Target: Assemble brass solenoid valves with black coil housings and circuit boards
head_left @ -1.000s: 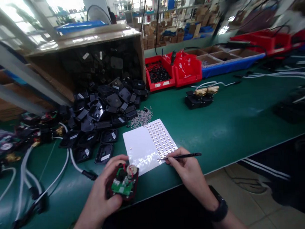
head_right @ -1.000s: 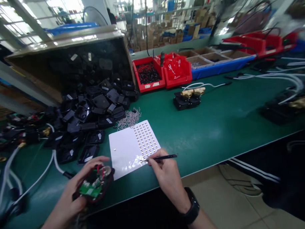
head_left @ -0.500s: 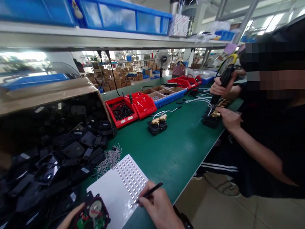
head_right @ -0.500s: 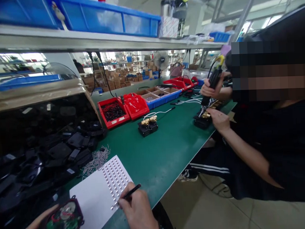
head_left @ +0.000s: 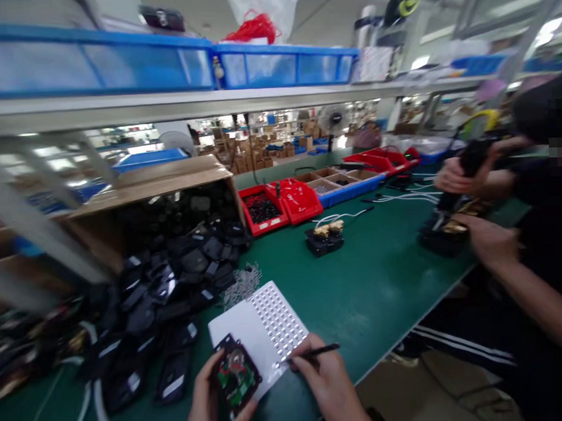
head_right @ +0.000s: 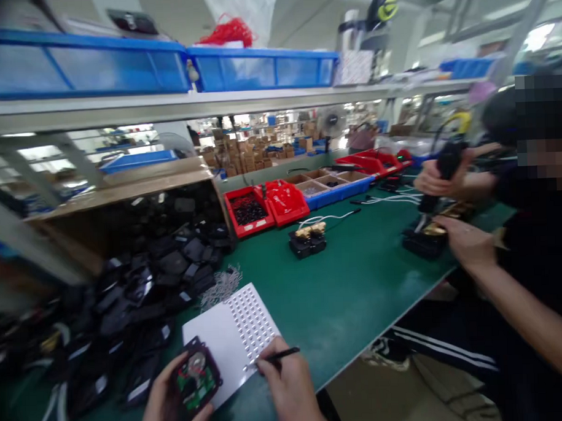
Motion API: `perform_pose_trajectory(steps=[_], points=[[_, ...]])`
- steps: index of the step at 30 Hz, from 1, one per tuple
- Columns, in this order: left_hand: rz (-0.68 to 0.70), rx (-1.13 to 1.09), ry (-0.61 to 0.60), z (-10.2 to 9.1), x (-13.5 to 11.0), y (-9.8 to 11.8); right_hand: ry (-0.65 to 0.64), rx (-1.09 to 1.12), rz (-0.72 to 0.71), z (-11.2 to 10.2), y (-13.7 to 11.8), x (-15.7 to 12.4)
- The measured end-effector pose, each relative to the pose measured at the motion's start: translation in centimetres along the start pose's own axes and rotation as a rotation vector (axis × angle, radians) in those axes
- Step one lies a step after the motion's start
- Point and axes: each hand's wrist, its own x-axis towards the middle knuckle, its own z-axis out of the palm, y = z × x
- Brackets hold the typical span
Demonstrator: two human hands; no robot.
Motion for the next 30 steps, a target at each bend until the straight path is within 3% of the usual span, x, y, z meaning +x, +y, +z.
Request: perform_pose_trajectory(steps=[6, 9, 13, 18, 23, 30], points=[[0.016, -0.024, -0.118, -0.4, -0.6, 0.2, -0.041, 0.053, 0.054, -1.1, 0.8, 0.7], [0.041, 0.006, -0.101, -0.6, -0.9, -0.3, -0.019, 0.324, 0.197, -0.7, -0.7, 1.2], [0.069, 0.009, -0.098, -0.4, -1.3, -0.5, -0.15, 0.624, 0.327, 1.0, -3.9, 1.0], [0.084, 0.01, -0.1, -0.4, -1.1, -0.7, -0.186, 0.565, 0.32, 2.7, -5.7, 0.5], [0.114, 0.001, -0.122, -0.5, -1.1, -0.7, -0.123, 0.449, 0.262, 3.0, -5.9, 0.9], [0.078, 0.031, -0.127, -0.6, -1.2, -0.3, -0.112, 0.454, 0.266, 3.1, -5.9, 0.8]])
